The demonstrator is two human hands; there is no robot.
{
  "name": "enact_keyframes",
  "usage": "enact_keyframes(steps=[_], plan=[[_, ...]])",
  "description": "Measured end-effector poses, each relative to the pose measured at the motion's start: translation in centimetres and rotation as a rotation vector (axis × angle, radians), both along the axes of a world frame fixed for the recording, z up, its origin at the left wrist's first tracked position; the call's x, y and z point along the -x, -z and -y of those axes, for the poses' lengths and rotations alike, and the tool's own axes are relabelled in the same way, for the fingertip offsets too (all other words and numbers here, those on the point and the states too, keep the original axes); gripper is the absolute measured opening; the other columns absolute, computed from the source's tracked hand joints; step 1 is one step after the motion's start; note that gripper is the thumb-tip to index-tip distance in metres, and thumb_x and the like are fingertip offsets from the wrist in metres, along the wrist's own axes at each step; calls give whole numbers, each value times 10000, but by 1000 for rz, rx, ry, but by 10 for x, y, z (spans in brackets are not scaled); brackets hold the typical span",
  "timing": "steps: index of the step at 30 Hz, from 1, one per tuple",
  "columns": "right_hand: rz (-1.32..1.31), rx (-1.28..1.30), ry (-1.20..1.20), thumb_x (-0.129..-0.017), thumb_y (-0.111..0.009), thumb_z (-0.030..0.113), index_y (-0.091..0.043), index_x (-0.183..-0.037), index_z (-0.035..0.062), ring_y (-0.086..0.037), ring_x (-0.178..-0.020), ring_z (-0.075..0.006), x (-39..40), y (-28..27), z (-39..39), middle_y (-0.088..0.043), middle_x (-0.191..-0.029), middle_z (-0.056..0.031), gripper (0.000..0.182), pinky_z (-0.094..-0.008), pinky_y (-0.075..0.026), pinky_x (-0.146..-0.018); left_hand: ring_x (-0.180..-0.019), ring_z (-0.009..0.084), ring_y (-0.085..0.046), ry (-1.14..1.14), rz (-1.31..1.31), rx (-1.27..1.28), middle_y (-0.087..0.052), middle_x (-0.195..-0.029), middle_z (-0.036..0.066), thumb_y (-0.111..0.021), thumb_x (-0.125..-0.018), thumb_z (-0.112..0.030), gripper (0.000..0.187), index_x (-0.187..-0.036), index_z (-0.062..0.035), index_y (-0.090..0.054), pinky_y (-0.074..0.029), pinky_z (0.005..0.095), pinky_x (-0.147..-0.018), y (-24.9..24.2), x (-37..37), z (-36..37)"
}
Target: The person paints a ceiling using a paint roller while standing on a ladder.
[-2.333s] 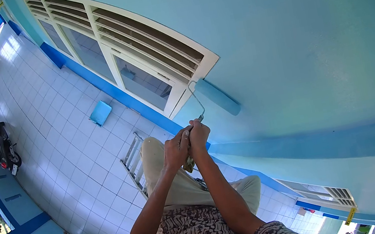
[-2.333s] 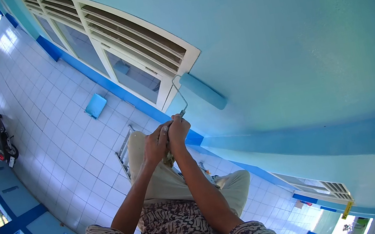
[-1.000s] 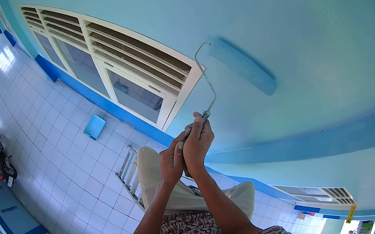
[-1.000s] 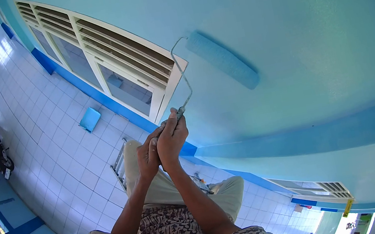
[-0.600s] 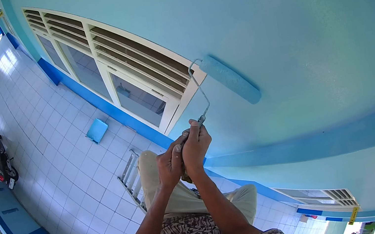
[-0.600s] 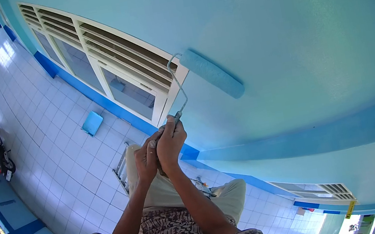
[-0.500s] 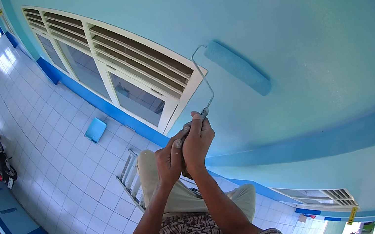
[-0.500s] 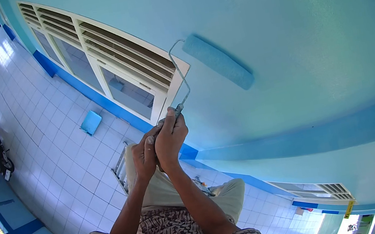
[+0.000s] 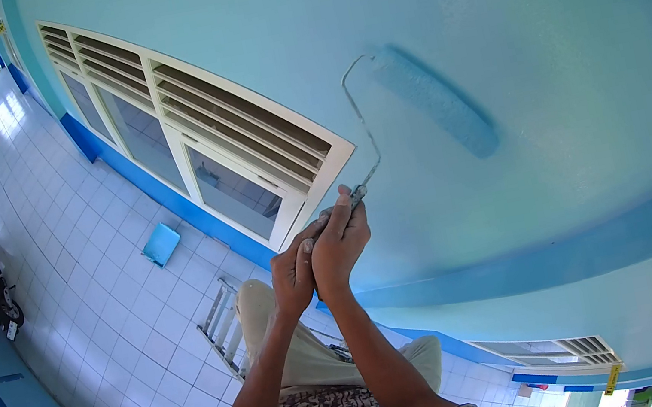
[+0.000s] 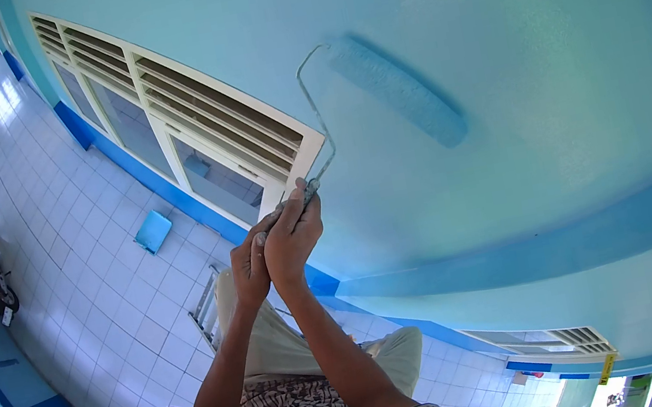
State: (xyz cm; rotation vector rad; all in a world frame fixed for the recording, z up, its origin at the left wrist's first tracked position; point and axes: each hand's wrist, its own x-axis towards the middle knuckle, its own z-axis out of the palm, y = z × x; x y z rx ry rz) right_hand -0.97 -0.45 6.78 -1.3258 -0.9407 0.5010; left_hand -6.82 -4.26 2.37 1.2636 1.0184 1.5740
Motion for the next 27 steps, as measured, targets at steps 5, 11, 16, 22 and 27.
enact_keyframes(steps=[5, 11, 16, 22, 27], plan=[[-77, 130, -43, -1054, -425, 200, -616, -1122, -97, -438, -578, -86, 7, 46, 19, -483, -669, -4, 360, -277, -400, -538, -988, 231, -715, -30, -3, 118, -729, -1094, 198, -433, -1020, -141, 355, -1257, 12, -648, -532, 331, -882, 37, 7, 24], [-179, 84, -52, -1051, -447, 186, -620, -1129, -86, -439, -576, -71, 9, 49, 18, -484, -662, 13, 332, -260, -388, -523, -970, 228, -716, -36, -56, 115, -733, -1086, 191, -424, -1018, -122, 355, -1247, 14, -657, -528, 325, -882, 40, 9, 21], [44, -65, 25, -1052, -427, 195, -631, -1091, -84, -474, -586, -97, -3, -18, -6, -535, -686, -24, 348, -277, -400, -537, -985, 214, -702, -28, -4, -51, -726, -1111, 189, -405, -1027, -129, 367, -1267, 13, -643, -515, 333, -907, -6, -9, -12], [144, -107, -10, -1046, -439, 169, -598, -1057, -102, -565, -600, -206, -22, -99, -34, -609, -712, -143, 315, -336, -452, -556, -920, 186, -690, 2, 73, -148, -732, -1073, 157, -379, -1048, -156, 386, -1296, 20, -618, -518, 315, -866, -75, -29, -45], [213, -134, -7, -1037, -418, 144, -579, -1016, -112, -552, -557, -216, -27, -158, -53, -576, -649, -133, 303, -355, -444, -545, -819, 128, -662, -100, 83, -383, -731, -987, 129, -369, -1061, -178, 396, -1316, 4, -611, -520, 285, -780, -119, -44, -81]])
